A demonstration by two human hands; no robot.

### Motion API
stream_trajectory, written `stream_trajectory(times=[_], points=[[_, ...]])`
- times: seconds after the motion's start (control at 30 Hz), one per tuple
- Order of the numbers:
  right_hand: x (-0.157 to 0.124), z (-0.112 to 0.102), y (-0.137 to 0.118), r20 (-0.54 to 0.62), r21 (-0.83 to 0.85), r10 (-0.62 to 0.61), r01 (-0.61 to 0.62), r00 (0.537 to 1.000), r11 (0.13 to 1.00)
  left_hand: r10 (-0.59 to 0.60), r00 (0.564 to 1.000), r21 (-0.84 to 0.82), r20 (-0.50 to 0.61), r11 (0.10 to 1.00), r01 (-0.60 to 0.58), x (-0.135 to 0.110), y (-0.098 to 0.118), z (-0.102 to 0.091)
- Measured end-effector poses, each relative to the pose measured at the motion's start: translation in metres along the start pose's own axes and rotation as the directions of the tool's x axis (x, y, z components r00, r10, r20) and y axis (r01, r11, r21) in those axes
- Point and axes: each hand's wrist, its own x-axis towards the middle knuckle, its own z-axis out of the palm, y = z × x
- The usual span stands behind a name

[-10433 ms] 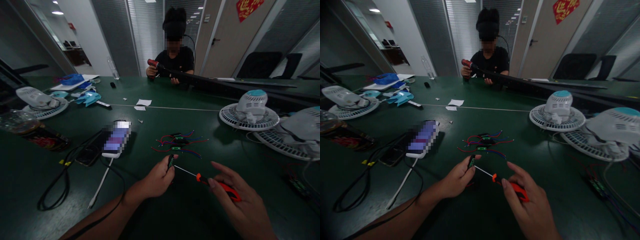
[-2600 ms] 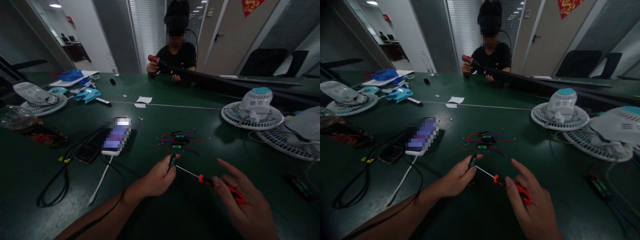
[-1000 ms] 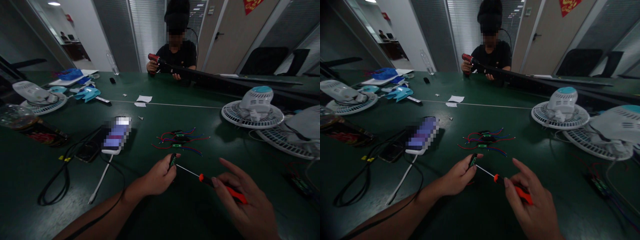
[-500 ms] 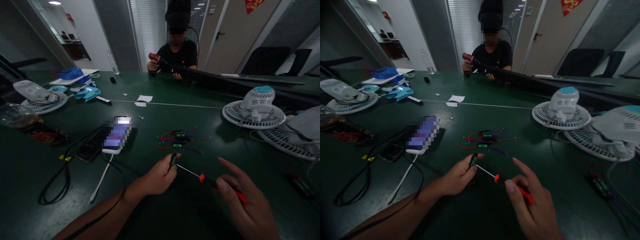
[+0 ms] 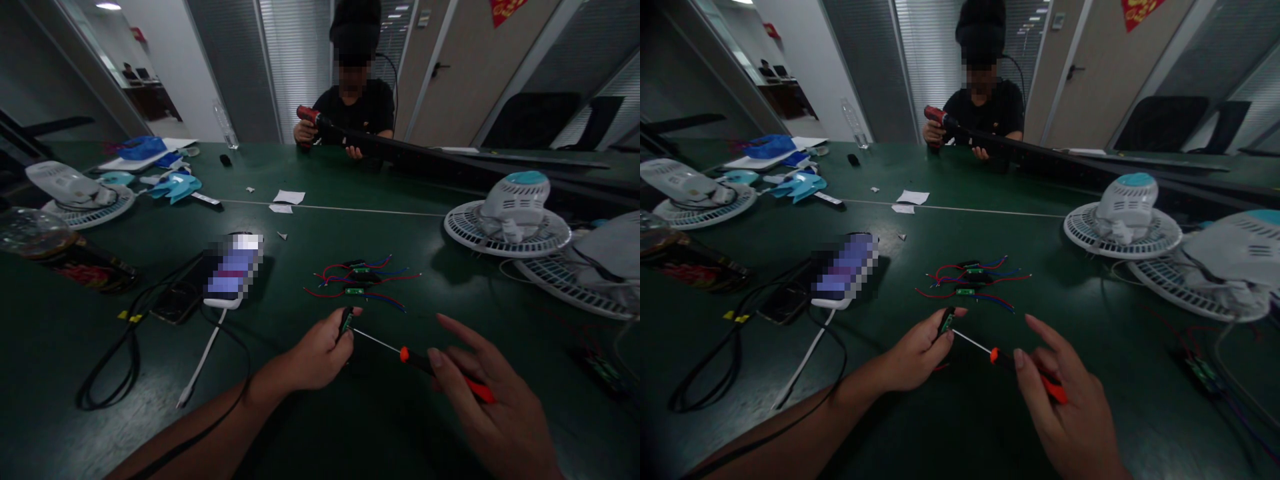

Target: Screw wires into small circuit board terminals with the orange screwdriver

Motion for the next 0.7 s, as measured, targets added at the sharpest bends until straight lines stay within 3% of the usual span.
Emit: stream_trajectory(times=[0.5,0.7], points=[[0.0018,-0.0018,0.0030,-0.017,-0.024,-0.056,0.056,0.998,0.998,-0.004,1.000,0.037,-0.003,0.999,0.004,0.0002,-0.0015,-0.0003],[-0.0021,0.0013,-0.0036,-0.020,0.067,0.048,-0.047,0.999,0.997,-0.014,1.000,0.020,0.005,1.000,0.014,-0.0002,0.0020,-0.0017]])
